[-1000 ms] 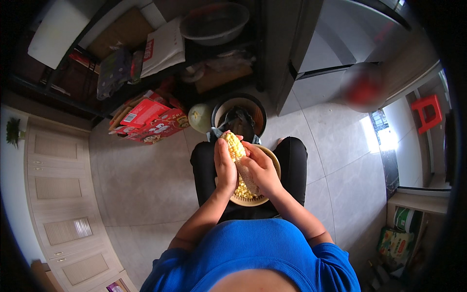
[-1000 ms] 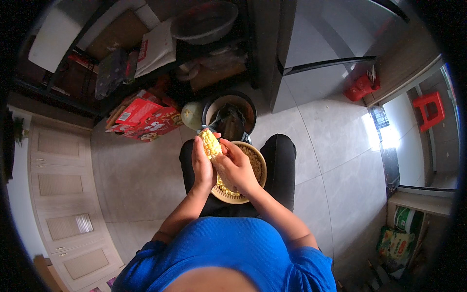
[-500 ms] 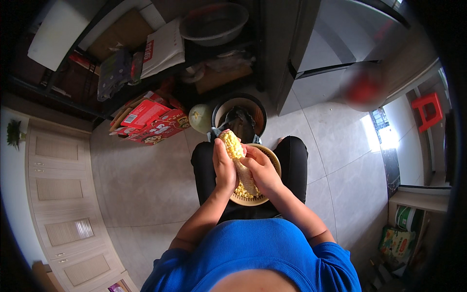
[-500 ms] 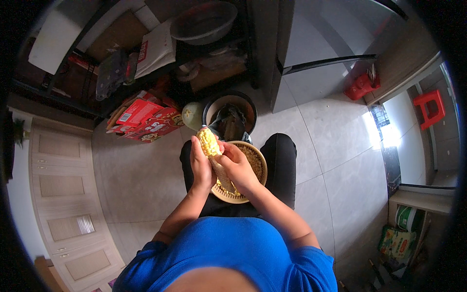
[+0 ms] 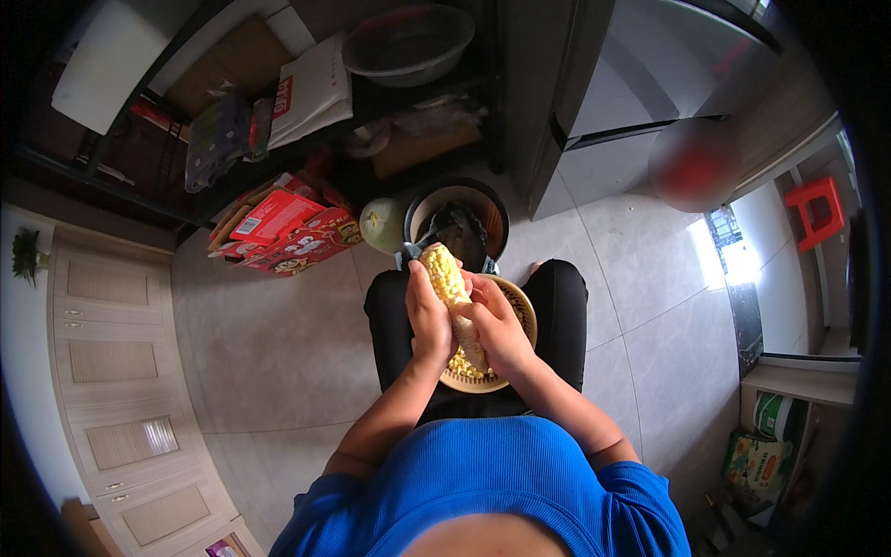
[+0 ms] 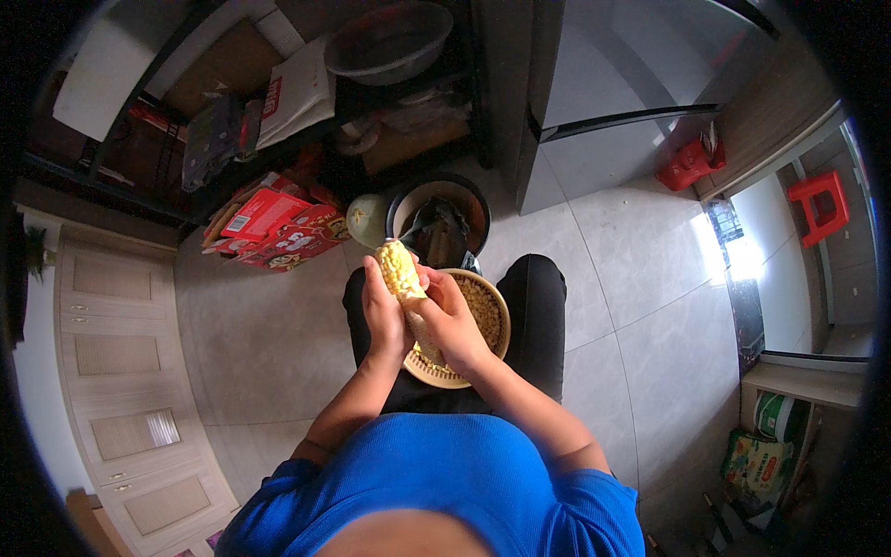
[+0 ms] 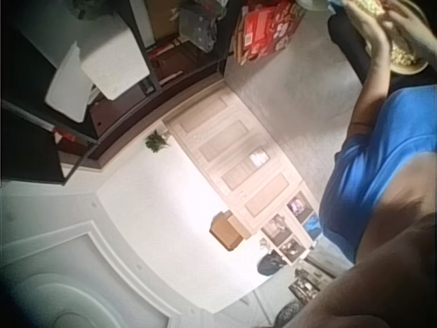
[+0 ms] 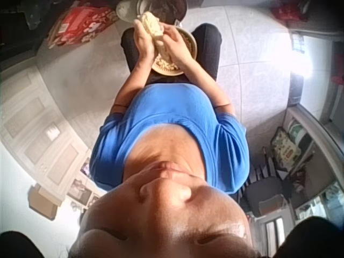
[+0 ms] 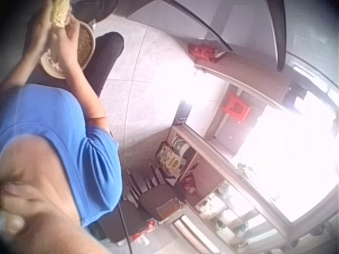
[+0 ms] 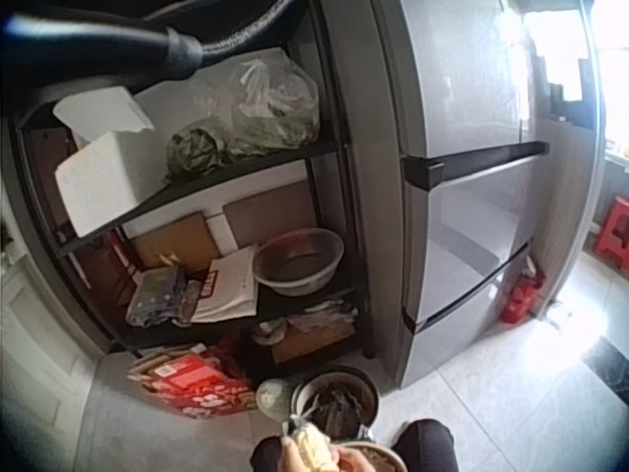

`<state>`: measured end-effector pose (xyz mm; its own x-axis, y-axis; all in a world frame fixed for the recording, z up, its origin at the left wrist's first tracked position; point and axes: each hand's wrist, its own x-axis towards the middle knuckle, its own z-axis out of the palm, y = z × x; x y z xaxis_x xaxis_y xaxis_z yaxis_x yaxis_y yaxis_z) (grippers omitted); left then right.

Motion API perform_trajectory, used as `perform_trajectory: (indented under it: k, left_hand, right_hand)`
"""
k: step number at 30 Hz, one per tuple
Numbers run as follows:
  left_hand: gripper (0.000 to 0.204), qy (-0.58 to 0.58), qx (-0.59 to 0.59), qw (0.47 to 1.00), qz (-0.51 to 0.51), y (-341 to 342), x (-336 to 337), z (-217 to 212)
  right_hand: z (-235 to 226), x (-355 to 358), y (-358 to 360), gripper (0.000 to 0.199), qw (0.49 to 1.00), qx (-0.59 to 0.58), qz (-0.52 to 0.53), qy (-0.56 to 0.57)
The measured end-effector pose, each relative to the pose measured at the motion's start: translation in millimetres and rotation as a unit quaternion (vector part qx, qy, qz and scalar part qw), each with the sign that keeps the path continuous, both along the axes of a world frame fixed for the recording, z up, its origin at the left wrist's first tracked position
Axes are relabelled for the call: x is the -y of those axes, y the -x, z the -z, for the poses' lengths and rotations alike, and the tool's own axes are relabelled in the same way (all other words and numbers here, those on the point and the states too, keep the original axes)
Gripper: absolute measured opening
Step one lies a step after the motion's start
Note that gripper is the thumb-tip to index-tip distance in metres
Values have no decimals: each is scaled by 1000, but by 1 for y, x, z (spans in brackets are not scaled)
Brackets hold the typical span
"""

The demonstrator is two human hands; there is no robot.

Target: The person sits on the floor and removes corn kernels from a cob by hand, placing them into a bowl. The person holds the cob with one hand and uses the other to strip the kernels off, repeating the process until the cob is mostly bare.

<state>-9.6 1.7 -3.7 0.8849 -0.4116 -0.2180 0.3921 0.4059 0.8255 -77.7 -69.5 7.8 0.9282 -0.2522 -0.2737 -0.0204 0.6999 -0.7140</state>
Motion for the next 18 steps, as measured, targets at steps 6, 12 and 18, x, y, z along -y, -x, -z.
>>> perform_trajectory:
  k: [6,12,18]
  left_hand:
    - [42,24,-1,1000,20,-1,2,-19]
    - [42,-109,124,986,10,-9,-4,3]
    - [38,-67,15,997,-39,-9,0,-13]
  right_hand:
    - [21,13,2,41,974,62,-47,-211]
    - [4,4,-2,33,992,-27,-23,-120]
    - [17,-5,2,35,985,-7,12,-175]
